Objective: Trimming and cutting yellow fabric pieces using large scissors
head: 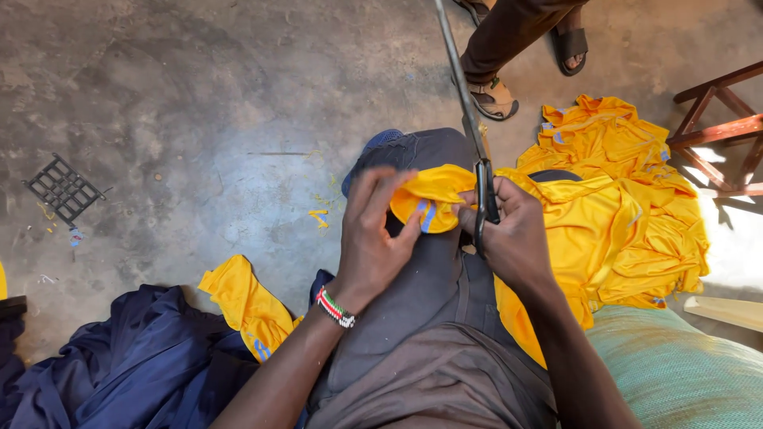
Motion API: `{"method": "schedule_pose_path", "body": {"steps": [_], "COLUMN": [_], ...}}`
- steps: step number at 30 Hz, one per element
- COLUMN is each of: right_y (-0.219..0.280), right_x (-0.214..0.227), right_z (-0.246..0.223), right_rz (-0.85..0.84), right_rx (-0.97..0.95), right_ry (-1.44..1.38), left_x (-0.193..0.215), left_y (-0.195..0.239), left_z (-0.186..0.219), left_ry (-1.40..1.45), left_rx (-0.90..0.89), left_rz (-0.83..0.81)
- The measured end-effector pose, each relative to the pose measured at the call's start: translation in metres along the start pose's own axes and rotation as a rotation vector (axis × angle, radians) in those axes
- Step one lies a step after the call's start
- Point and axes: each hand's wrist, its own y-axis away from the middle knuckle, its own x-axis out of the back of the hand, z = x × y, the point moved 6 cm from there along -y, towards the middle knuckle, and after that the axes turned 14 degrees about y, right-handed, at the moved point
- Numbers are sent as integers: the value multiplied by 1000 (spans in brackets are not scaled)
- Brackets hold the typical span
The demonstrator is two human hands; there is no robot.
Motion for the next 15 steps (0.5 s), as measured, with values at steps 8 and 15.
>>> {"method": "schedule_pose_path", "body": {"steps": [8,15], "right_y": [-23,-38], "right_x": [4,-21], "right_z": [-4,21], "right_rz": [-48,-53], "right_rx": [36,50], "right_ry": [-69,-127], "left_x": [-31,-1], "left_y": [-2,-34], "left_z": [-80,-48], "left_ry": [706,-75], "left_rx": [404,186], "left_rz": [104,20]}}
